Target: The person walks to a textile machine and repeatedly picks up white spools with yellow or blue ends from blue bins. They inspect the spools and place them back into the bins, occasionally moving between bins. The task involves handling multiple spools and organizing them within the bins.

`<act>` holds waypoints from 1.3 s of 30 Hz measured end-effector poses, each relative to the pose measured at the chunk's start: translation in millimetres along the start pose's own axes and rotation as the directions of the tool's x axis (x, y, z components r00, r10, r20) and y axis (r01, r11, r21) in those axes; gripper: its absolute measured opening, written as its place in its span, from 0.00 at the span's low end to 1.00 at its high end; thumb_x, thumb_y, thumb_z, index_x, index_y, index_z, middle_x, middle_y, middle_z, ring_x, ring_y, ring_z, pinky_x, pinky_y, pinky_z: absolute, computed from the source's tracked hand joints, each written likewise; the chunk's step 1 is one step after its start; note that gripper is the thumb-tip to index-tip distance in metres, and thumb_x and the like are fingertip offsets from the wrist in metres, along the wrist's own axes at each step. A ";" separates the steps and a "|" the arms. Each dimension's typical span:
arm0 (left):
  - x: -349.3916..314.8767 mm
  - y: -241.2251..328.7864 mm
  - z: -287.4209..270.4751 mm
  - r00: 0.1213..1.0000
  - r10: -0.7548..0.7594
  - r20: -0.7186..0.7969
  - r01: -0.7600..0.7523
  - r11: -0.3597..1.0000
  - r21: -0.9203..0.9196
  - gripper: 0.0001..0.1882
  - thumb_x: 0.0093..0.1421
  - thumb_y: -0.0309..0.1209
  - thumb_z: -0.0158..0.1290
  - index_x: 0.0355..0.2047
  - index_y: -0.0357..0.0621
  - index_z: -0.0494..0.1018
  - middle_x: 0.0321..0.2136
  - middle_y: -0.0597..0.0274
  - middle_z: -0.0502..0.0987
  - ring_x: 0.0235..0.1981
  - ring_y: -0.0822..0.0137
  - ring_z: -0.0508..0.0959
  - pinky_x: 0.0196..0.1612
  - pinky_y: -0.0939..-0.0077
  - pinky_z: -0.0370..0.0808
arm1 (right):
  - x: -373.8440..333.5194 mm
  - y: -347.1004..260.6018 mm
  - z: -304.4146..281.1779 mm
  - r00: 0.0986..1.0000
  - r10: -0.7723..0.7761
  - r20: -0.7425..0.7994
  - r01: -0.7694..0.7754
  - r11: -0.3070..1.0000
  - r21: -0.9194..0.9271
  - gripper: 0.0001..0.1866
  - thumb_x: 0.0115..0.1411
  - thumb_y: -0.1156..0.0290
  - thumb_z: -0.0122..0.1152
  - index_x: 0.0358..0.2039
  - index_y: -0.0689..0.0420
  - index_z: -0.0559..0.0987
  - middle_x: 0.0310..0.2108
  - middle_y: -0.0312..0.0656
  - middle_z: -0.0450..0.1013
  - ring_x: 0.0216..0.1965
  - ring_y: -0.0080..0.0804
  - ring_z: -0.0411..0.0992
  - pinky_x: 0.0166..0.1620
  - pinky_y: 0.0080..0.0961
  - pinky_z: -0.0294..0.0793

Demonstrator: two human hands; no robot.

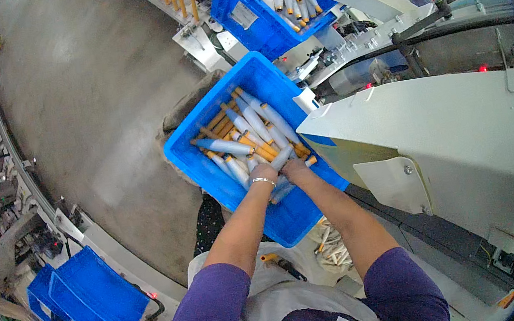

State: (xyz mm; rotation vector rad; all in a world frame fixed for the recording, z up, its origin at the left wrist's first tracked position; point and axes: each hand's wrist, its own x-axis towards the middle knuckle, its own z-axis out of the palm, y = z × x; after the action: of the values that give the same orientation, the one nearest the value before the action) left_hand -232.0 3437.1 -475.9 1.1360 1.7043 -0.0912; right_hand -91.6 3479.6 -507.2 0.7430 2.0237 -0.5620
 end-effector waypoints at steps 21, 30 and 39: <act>-43.9 49.0 -55.7 0.713 0.010 -0.701 -0.308 0.903 -0.300 0.18 0.53 0.28 0.53 0.42 0.31 0.65 0.40 0.39 0.72 0.43 0.43 0.73 0.47 0.55 0.70 | -270.3 18.6 -77.0 0.998 -0.024 -0.052 0.056 0.563 0.825 0.32 0.45 0.56 0.68 0.48 0.61 0.74 0.41 0.49 0.75 0.42 0.39 0.73 0.46 0.33 0.71; -332.3 1.9 -174.9 0.820 0.043 -0.571 -0.566 -0.093 -0.819 0.08 0.56 0.22 0.55 0.31 0.44 0.66 0.34 0.57 0.72 0.27 0.73 0.72 0.22 0.76 0.73 | -382.2 -5.5 13.8 0.956 0.076 -0.283 0.293 -0.232 0.927 0.36 0.46 0.58 0.72 0.51 0.66 0.71 0.46 0.43 0.72 0.46 0.28 0.70 0.51 0.26 0.68; -343.0 73.2 -132.0 0.924 0.252 -0.286 -0.285 -0.042 -0.958 0.04 0.59 0.28 0.54 0.34 0.46 0.71 0.33 0.67 0.74 0.37 0.72 0.74 0.41 0.75 0.74 | -368.2 -101.6 -105.4 0.799 -0.144 -0.584 0.581 -0.065 0.811 0.34 0.55 0.54 0.64 0.56 0.61 0.65 0.33 0.37 0.73 0.28 0.19 0.70 0.28 0.17 0.70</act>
State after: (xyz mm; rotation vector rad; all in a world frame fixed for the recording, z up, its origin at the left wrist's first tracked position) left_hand -268.2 3332.0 -118.0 0.2353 0.9679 1.2851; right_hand -64.1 3367.2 -128.3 1.0484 1.8220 -2.6060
